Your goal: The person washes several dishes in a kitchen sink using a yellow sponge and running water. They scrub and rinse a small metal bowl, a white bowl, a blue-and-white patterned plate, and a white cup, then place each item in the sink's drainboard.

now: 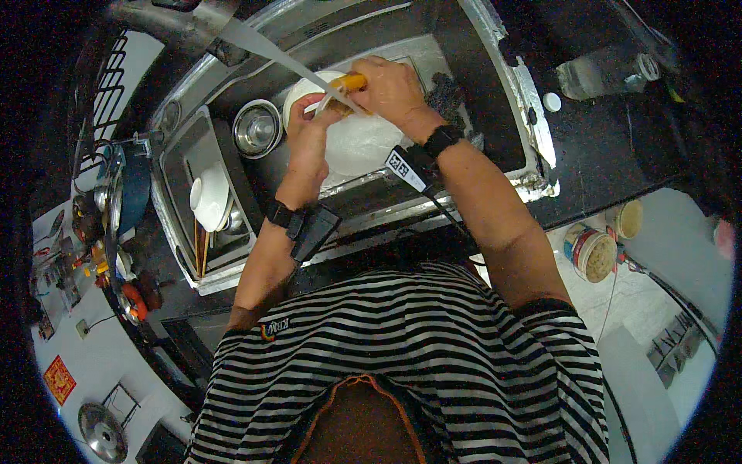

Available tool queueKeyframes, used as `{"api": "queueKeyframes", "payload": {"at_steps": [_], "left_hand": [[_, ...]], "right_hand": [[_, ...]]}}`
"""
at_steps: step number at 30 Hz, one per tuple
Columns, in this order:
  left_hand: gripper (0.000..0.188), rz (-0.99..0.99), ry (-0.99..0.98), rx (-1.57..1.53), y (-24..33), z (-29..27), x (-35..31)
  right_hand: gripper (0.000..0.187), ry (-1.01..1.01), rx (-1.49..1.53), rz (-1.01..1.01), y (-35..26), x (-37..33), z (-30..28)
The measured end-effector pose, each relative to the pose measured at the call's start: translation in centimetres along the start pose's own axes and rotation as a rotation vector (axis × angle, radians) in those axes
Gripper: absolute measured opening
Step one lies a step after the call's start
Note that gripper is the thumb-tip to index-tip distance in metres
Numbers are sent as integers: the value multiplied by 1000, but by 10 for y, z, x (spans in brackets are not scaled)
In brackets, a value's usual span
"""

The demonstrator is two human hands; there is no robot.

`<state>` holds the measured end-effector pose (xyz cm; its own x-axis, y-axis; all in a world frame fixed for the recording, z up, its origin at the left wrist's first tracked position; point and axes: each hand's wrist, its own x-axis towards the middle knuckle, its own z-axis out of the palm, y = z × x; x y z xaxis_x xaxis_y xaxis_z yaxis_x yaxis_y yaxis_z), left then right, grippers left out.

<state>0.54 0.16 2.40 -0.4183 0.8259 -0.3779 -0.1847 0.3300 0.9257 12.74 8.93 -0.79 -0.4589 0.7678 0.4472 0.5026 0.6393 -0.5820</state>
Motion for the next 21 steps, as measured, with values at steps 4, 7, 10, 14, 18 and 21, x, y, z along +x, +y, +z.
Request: {"api": "queueKeyframes", "payload": {"at_steps": [4,7,10,14,18,21], "left_hand": [[43,47,70,-56,0,6,-10],[41,232,106,-104,-8,11,-7],[41,444,195,48,-13,20,-4],[51,463,30,68,-7,3,-10],[65,104,-322,124,17,-32,-5],[58,-6,-438,157,21,-37,3]], "right_hand": [[25,50,164,393,12,-24,13],[27,107,797,886,1,-54,29],[35,216,1597,1387,-23,-71,60],[36,117,1670,1389,-22,-73,60],[37,-142,657,920,2,-47,18],[33,-141,30,398,0,-28,-5]]}}
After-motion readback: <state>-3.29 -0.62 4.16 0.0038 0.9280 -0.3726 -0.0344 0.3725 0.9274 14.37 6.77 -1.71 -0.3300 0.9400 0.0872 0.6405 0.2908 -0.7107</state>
